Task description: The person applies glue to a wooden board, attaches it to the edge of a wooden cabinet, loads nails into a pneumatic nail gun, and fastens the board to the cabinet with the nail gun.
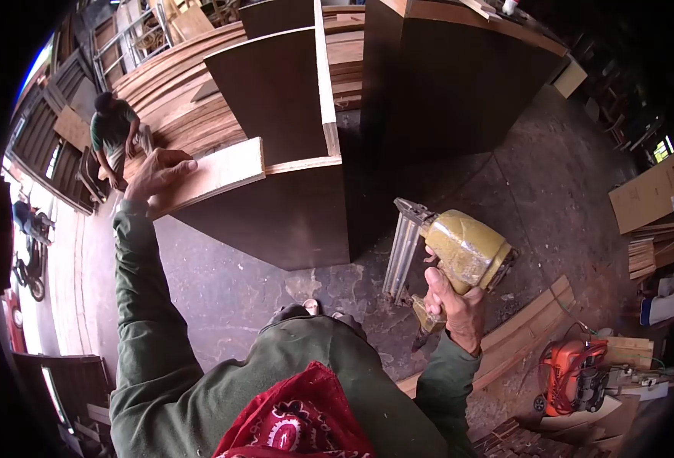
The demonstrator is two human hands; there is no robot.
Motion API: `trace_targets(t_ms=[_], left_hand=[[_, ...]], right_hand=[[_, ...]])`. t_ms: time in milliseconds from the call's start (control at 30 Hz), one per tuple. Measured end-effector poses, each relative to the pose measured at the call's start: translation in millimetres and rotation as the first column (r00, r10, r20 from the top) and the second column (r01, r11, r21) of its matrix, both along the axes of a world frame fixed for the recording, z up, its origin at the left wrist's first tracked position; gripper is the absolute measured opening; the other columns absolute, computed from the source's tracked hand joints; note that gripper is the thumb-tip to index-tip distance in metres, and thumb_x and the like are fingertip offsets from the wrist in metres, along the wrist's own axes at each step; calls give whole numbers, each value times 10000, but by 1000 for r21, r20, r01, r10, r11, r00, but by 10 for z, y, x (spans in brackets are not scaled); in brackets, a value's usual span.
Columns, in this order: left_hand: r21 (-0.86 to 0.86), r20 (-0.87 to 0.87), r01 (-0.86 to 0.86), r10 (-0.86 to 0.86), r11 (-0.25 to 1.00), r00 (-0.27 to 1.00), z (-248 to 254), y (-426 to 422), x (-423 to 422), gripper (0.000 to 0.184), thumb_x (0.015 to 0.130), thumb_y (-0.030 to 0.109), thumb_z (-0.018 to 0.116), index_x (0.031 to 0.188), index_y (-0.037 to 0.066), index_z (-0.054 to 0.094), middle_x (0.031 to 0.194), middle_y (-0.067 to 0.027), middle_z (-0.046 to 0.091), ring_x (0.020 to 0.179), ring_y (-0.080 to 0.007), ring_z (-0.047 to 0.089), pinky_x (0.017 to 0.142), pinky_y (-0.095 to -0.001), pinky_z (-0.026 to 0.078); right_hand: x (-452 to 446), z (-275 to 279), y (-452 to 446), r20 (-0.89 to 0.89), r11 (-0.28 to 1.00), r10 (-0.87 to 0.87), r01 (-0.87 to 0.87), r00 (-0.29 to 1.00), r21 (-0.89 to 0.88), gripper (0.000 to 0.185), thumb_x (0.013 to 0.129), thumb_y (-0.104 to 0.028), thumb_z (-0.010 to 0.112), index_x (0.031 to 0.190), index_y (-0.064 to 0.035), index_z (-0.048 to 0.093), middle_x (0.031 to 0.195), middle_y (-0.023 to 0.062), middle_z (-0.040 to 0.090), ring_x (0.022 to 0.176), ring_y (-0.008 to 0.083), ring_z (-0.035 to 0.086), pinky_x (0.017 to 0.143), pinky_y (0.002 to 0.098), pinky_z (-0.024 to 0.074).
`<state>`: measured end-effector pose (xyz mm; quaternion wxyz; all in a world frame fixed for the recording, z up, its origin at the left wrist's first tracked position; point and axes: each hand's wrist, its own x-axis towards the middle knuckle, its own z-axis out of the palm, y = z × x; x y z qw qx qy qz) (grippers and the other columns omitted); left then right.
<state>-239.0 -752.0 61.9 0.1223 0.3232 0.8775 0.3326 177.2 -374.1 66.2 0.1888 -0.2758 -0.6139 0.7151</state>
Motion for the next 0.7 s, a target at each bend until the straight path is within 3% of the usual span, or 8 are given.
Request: trace_targets(t_ms=[133,233,300,333,400,433,567,700], left_hand=[[79,-122,31,-21,996,992,249,297,76,565,910,522,743,1155,13,727,1084,-109,744,1009,-195,677,900,-374,531],[143,-342,171,-114,975,933,394,658,113,520,852,364,821,1274,92,685,1230,-106,715,1080,-248,682,957,-406,534],[138,-460,289,-197,947,866,489,960,128,620,755,183,883,1330,145,655,1328,-102,675,1141,-297,667,1008,-431,523],[51,-582,333,-243,942,776,532,1115,102,679,719,134,889,1351,153,640,1390,-102,634,1204,-317,641,1015,-418,526],[-9,-580,425,-351,905,735,726,1452,215,722,708,128,870,1383,180,619,1456,-85,584,1317,-317,567,1084,-448,476],[-101,-628,479,-430,872,649,826,1614,233,693,735,190,855,1385,164,616,1454,-92,583,1334,-327,546,1113,-459,446],[-364,-654,604,-656,709,376,1002,2133,144,661,784,327,808,1385,131,614,1447,-105,582,1378,-343,494,1174,-494,377],[-524,-502,677,-829,518,246,1235,2532,127,609,738,220,805,1318,109,655,1360,-94,640,1359,-311,515,1180,-526,328]], right_hand=[[-55,83,8,52,998,17,-20,999,57,310,913,-164,762,1172,-31,656,742,-15,563,548,69,449,492,262,396],[-123,129,-50,98,993,1,-12,995,115,249,912,-189,779,1065,-30,665,757,-16,589,565,56,475,486,251,385],[-131,72,-26,139,993,30,-46,990,113,279,877,-143,793,1120,-60,684,819,5,638,604,89,547,516,265,439],[-138,32,-14,162,992,44,-62,986,109,311,860,-120,801,1148,-75,694,850,16,663,624,105,583,531,272,466],[26,-429,204,335,785,148,-316,931,532,567,778,-31,801,1303,-213,686,1126,71,705,928,225,691,798,385,560],[34,-507,206,365,718,146,-352,920,601,623,766,-12,793,1332,-245,675,1192,79,695,1011,253,685,871,418,552],[29,-537,73,308,653,87,-288,947,701,638,819,-15,761,1385,-285,641,1311,75,666,1155,315,654,1004,470,506],[-67,-112,-137,641,735,43,-459,766,499,526,898,-133,732,1385,-309,639,1365,22,646,1213,309,634,1068,484,465]])
